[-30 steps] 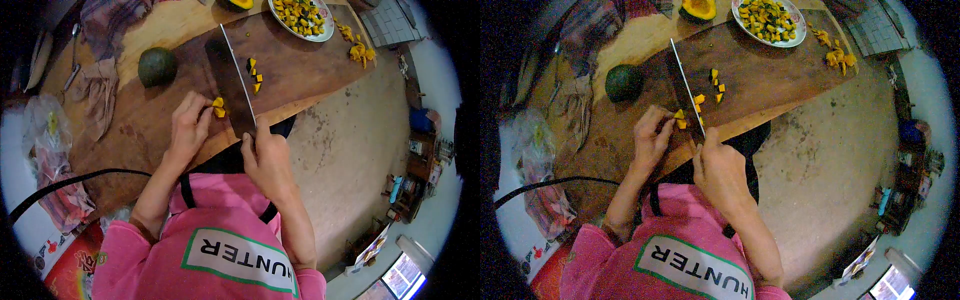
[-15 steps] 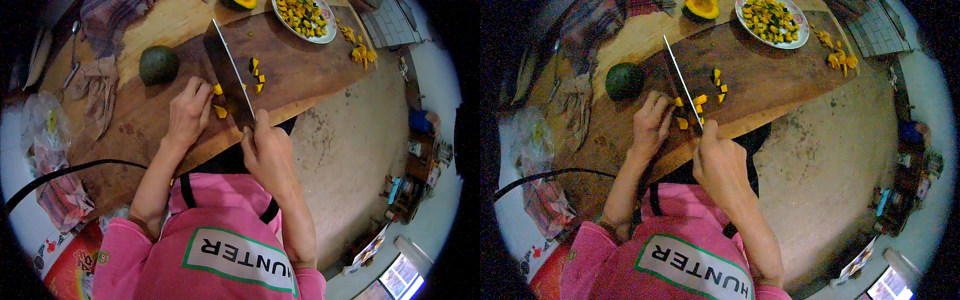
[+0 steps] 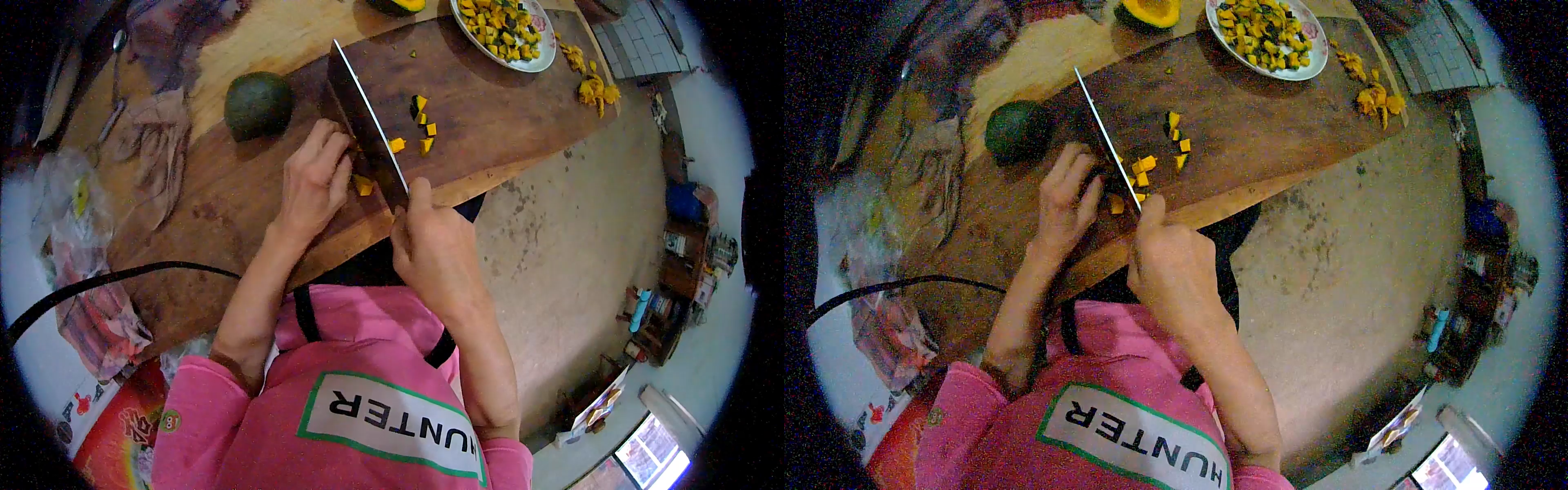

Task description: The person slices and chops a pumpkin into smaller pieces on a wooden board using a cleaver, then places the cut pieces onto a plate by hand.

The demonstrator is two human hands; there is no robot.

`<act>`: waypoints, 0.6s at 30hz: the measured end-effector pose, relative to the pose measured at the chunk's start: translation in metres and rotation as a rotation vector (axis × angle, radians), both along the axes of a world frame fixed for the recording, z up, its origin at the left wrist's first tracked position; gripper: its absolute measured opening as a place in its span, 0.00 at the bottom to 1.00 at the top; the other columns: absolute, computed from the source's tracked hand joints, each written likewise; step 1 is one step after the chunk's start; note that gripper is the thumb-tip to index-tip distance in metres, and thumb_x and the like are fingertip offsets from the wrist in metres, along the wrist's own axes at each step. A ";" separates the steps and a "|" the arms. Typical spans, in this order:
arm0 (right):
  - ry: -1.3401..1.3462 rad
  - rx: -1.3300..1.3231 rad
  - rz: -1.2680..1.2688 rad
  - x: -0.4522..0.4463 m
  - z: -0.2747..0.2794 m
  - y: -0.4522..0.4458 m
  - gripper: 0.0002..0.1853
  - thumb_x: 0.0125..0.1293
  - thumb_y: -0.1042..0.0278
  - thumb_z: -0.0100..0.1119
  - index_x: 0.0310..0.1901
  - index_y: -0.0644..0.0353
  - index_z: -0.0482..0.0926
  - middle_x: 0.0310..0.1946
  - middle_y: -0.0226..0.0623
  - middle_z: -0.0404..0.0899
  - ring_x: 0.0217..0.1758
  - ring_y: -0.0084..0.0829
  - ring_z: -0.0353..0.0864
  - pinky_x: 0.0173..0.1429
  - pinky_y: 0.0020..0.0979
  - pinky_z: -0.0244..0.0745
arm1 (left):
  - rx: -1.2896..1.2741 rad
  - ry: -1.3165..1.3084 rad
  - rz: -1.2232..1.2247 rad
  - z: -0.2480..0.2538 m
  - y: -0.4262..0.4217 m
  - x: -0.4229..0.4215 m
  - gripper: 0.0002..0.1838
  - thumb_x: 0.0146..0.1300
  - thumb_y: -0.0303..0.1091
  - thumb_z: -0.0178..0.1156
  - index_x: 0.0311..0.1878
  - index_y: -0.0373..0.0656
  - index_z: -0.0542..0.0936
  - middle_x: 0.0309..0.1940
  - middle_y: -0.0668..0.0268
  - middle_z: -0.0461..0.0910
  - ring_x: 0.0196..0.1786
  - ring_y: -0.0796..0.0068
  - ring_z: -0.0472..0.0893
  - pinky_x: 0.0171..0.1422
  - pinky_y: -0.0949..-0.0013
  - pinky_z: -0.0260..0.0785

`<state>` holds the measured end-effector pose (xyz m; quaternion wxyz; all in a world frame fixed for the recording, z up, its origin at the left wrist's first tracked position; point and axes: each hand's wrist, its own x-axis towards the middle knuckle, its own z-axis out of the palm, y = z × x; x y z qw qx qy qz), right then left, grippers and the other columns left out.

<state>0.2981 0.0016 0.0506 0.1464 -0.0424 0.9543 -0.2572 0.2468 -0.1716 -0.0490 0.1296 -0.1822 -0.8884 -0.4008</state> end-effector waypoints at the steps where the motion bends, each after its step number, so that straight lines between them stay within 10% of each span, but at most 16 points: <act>1: -0.006 0.012 0.005 -0.001 0.001 -0.001 0.11 0.65 0.74 0.58 0.42 0.65 0.64 0.22 0.56 0.78 0.30 0.60 0.80 0.34 0.54 0.74 | -0.005 -0.022 0.000 0.000 -0.001 0.001 0.13 0.57 0.21 0.63 0.46 0.35 0.76 0.52 0.46 0.76 0.51 0.41 0.79 0.54 0.54 0.75; 9: 0.116 0.131 0.076 -0.009 -0.022 -0.014 0.11 0.60 0.73 0.58 0.40 0.67 0.69 0.23 0.52 0.82 0.26 0.50 0.86 0.29 0.46 0.81 | 0.070 -0.041 -0.018 0.002 0.006 -0.004 0.12 0.52 0.15 0.59 0.40 0.34 0.73 0.42 0.49 0.70 0.42 0.41 0.76 0.43 0.54 0.71; 18: 0.262 -0.210 -0.126 -0.004 -0.026 0.014 0.10 0.70 0.73 0.57 0.43 0.62 0.65 0.21 0.53 0.75 0.29 0.60 0.78 0.31 0.53 0.68 | -0.005 0.072 0.010 0.013 0.009 -0.002 0.15 0.56 0.20 0.64 0.48 0.38 0.81 0.52 0.55 0.81 0.56 0.50 0.80 0.63 0.54 0.71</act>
